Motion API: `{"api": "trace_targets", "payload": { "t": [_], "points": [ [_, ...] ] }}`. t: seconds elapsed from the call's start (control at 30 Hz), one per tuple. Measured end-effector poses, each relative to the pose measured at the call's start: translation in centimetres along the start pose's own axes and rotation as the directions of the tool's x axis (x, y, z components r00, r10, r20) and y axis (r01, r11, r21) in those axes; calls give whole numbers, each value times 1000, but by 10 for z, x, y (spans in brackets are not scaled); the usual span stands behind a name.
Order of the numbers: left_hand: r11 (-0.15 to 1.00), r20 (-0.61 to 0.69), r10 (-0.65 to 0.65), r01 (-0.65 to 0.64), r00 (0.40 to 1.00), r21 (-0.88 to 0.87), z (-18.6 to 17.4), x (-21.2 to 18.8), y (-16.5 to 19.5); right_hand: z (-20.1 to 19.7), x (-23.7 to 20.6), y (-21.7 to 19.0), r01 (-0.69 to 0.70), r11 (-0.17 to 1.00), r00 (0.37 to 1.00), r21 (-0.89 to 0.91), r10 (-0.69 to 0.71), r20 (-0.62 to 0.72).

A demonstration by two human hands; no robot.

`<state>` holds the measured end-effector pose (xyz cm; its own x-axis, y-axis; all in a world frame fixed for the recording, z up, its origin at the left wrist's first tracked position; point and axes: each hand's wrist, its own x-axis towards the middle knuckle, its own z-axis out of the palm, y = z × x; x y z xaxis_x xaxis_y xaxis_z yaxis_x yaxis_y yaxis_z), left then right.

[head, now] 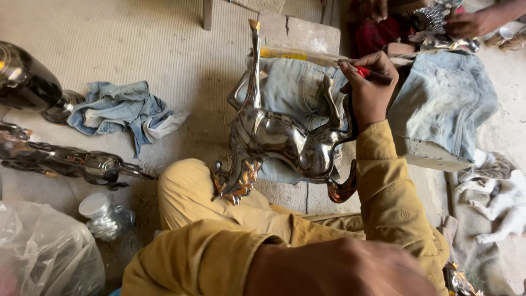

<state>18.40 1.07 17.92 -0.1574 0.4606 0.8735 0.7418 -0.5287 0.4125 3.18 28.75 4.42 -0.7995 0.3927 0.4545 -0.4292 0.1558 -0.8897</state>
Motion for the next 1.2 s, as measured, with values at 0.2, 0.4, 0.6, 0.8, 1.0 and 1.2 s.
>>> {"api": "trace_targets", "payload": {
  "t": [0.2, 0.4, 0.6, 0.8, 1.0, 1.2],
  "points": [
    [998, -30, -20, 18, 999, -58, 0, 10, 3, -17, -20, -15, 256, 938, 954, -231, -284, -94],
    [984, -129, -98, 77, 987, -163, -23, -16, -24, -42, -64, -35, 91, 994, 967, -53, -101, -236],
    [457, -426, -527, 668, 735, 587, -68, -105, -107, -72, -108, -63, 0, 988, 999, -155, 7, 42],
    [322, -491, -676, 820, 549, 474, -61, -177, -122, -70, -94, -58, 53, 972, 977, -227, -4, 213],
    [439, -434, -705, 826, 560, 354, -70, -193, -130, -68, -76, -63, 7, 975, 949, -221, 63, 310],
    [418, -472, -690, 835, 549, 358, -65, -193, -132, -74, -62, -68, 20, 966, 925, -256, 79, 371]
  ]
}}
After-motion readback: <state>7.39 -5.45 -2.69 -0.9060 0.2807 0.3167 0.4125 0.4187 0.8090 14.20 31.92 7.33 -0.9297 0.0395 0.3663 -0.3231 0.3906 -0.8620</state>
